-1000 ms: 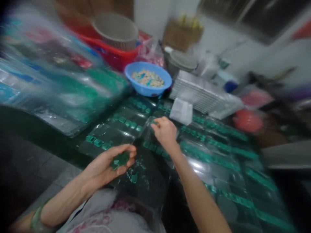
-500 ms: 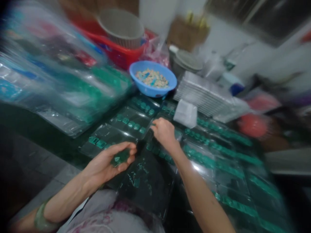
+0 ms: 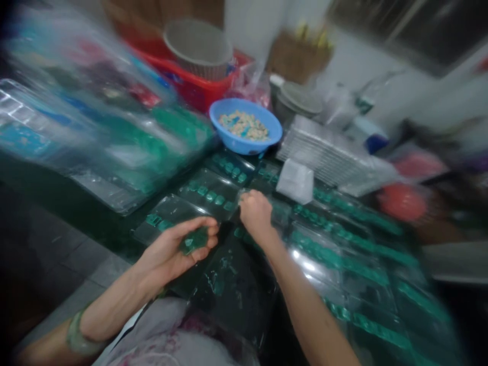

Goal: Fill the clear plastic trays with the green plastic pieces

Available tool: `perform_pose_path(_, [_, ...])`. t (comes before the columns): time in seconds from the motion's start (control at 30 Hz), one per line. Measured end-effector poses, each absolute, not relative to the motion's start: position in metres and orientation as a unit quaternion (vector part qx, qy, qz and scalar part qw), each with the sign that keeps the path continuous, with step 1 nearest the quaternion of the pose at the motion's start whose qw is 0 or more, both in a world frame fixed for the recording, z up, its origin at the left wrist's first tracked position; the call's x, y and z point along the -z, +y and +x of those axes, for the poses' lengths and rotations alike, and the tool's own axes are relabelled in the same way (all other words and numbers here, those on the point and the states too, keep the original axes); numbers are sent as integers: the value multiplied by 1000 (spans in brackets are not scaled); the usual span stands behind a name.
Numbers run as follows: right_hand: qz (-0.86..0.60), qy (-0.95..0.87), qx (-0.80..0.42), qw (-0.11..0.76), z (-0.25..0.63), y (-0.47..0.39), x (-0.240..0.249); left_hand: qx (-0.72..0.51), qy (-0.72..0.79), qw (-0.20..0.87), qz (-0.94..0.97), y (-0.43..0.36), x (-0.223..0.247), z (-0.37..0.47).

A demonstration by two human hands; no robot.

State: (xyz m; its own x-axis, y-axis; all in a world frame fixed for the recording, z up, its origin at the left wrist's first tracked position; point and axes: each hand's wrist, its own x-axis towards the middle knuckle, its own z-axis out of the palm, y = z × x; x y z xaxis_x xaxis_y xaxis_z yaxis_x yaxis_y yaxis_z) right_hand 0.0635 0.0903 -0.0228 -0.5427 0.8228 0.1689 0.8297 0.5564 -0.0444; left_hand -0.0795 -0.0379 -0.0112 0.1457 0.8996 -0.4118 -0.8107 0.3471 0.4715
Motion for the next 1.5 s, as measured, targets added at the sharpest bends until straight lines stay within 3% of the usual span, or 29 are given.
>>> perform_pose_path(0.3, [-492,-855,-38,160,84,91,23,-588,305,748,36,-30,7,-73])
perform_pose_path(0.5, [-423,-852,-108,288,89,45,-9,-589,234,772,-41,-23,11,-67])
perform_pose_path(0.6, [-364,-885,-142,253,88,15,-21,-582,218,783,-35,-22,13,-64])
perform_pose_path(0.73, [-381,-901,-78,189,84,-5,-21,-570,231,788,-23,-22,12,-59])
perform_pose_path(0.93, [-410,-881,-92,220,87,-7,-11,-573,244,783,-2,-24,12,-55])
perform_pose_path(1.1, [-429,-838,-193,276,96,-3,-6,-567,307,759,89,-31,15,-49])
perform_pose_path(1.27, [-441,-757,-395,278,102,0,-4,-529,366,740,197,-36,12,-48])
perform_pose_path(1.5, [-411,-636,-591,277,108,-3,-7,-396,345,834,171,-34,11,-56])
